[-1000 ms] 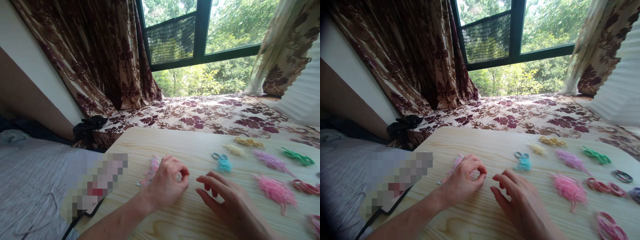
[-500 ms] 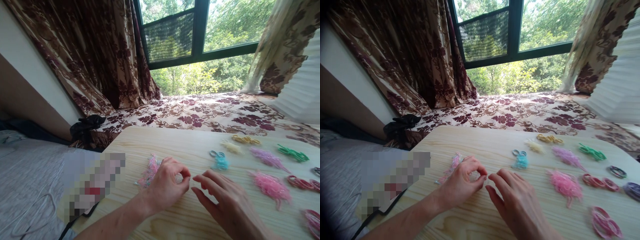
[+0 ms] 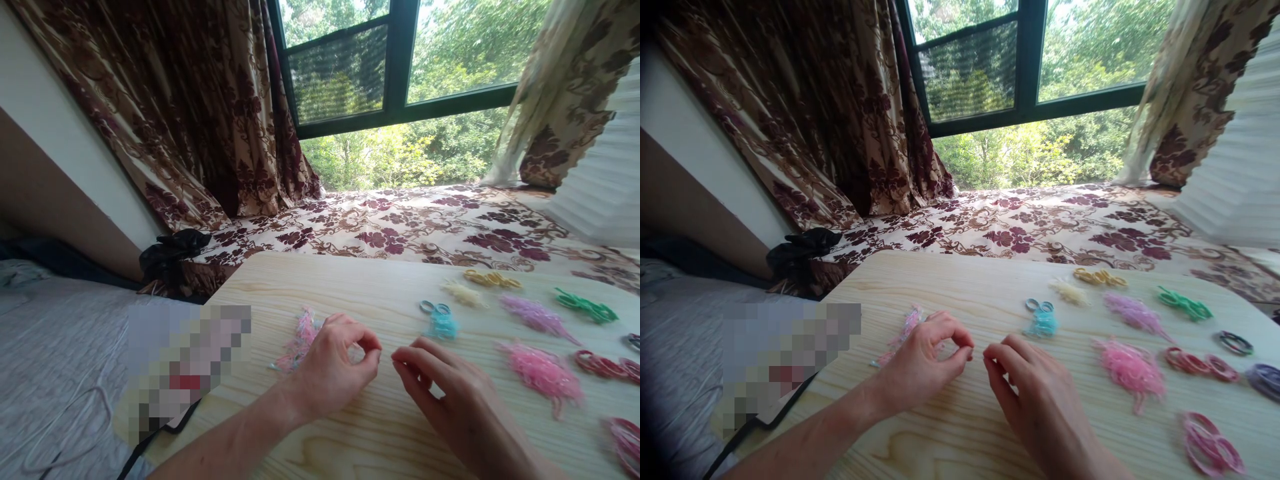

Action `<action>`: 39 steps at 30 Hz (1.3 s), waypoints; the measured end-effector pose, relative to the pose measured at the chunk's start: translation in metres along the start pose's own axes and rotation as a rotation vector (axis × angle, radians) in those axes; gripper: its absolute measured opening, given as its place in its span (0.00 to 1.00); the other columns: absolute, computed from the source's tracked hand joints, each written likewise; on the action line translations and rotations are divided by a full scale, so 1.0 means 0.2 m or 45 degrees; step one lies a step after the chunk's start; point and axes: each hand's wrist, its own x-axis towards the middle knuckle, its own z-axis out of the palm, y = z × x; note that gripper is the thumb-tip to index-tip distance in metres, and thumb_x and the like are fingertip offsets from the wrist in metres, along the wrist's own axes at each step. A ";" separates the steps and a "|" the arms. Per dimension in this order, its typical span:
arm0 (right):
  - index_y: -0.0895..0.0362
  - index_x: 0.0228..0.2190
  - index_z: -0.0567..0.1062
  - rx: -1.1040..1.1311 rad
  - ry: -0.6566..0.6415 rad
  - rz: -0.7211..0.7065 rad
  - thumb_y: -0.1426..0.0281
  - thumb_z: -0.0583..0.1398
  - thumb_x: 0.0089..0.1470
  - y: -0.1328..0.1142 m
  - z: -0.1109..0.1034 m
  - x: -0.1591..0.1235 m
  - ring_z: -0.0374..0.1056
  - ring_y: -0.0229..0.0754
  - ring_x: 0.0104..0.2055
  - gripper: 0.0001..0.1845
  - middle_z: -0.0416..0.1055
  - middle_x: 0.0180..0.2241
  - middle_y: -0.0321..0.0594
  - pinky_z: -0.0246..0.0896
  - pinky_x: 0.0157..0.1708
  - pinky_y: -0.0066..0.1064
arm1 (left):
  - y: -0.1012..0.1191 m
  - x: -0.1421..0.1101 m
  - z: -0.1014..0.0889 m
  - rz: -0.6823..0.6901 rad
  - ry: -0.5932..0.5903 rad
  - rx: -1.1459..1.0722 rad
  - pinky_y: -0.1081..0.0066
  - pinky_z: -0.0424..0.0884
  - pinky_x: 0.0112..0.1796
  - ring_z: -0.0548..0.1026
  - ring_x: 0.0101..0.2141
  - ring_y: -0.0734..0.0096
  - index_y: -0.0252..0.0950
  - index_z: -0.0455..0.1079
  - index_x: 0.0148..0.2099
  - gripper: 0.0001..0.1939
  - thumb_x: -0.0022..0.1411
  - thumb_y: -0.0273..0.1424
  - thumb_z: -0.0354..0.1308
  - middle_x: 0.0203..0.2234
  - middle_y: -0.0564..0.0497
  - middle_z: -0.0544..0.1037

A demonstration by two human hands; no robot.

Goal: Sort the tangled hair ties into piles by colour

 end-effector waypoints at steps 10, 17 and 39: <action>0.54 0.29 0.75 0.195 -0.046 0.198 0.69 0.53 0.59 0.01 0.00 0.01 0.64 0.34 0.21 0.12 0.70 0.22 0.35 0.60 0.21 0.24 | -0.02 0.00 0.00 -0.102 -0.028 -0.089 0.70 0.68 0.43 0.75 0.36 0.69 0.38 0.73 0.35 0.09 0.55 0.22 0.54 0.27 0.54 0.79; 0.54 0.27 0.75 0.267 -0.034 0.245 0.68 0.53 0.59 0.02 0.00 0.01 0.63 0.35 0.21 0.13 0.69 0.22 0.35 0.59 0.21 0.25 | -0.04 0.01 -0.01 -0.083 -0.004 -0.037 0.70 0.67 0.43 0.75 0.36 0.70 0.38 0.73 0.37 0.09 0.57 0.22 0.53 0.26 0.55 0.78; 0.55 0.23 0.76 0.488 -0.051 0.457 0.64 0.57 0.54 0.01 0.00 0.04 0.67 0.38 0.23 0.13 0.73 0.21 0.36 0.60 0.22 0.26 | -0.04 -0.01 -0.02 0.530 0.005 0.393 0.55 0.47 0.60 0.72 0.42 0.68 0.38 0.72 0.38 0.04 0.60 0.31 0.58 0.30 0.54 0.76</action>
